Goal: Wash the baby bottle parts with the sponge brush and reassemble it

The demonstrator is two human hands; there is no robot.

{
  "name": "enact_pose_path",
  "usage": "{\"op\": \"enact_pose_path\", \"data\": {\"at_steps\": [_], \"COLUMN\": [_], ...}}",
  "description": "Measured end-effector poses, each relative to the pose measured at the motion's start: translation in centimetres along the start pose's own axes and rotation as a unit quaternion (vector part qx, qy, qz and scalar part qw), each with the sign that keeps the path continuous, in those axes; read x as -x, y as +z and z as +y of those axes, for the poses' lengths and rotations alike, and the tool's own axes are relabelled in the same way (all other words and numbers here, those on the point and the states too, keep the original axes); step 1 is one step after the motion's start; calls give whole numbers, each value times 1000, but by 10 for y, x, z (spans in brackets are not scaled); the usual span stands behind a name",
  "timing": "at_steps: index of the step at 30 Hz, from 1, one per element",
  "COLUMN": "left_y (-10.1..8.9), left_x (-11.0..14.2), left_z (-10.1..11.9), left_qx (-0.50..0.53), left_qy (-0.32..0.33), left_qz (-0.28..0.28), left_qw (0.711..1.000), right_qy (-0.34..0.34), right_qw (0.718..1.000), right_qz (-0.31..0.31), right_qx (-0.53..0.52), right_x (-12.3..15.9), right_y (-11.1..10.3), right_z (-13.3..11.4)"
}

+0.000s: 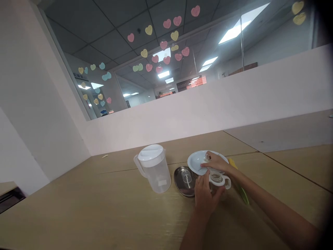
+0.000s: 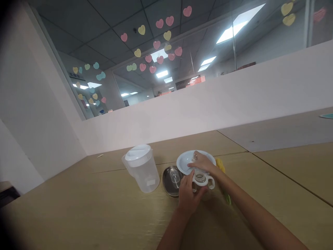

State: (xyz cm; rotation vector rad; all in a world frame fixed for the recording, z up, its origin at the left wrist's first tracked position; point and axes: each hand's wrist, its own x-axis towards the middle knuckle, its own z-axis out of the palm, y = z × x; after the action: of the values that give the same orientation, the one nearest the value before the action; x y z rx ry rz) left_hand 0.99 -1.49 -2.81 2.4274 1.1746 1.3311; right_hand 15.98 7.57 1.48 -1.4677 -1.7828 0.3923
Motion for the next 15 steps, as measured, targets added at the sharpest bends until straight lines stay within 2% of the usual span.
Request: {"op": "enact_pose_path", "data": {"at_steps": [7,15], "left_y": [-13,-18], "left_x": [-7,-7], "left_z": [4,-5], "left_qx": [-65,-88], "left_qy": [46,95], "left_qz": [-18,22], "left_qw": [997,991], "right_qy": [-38,-72], "right_qw": [998,992], "right_qz": [26,75], "right_qx": [31,70], "right_x": [-5,-7], "right_y": [-13,-27], "right_z": [-15,-17]}}
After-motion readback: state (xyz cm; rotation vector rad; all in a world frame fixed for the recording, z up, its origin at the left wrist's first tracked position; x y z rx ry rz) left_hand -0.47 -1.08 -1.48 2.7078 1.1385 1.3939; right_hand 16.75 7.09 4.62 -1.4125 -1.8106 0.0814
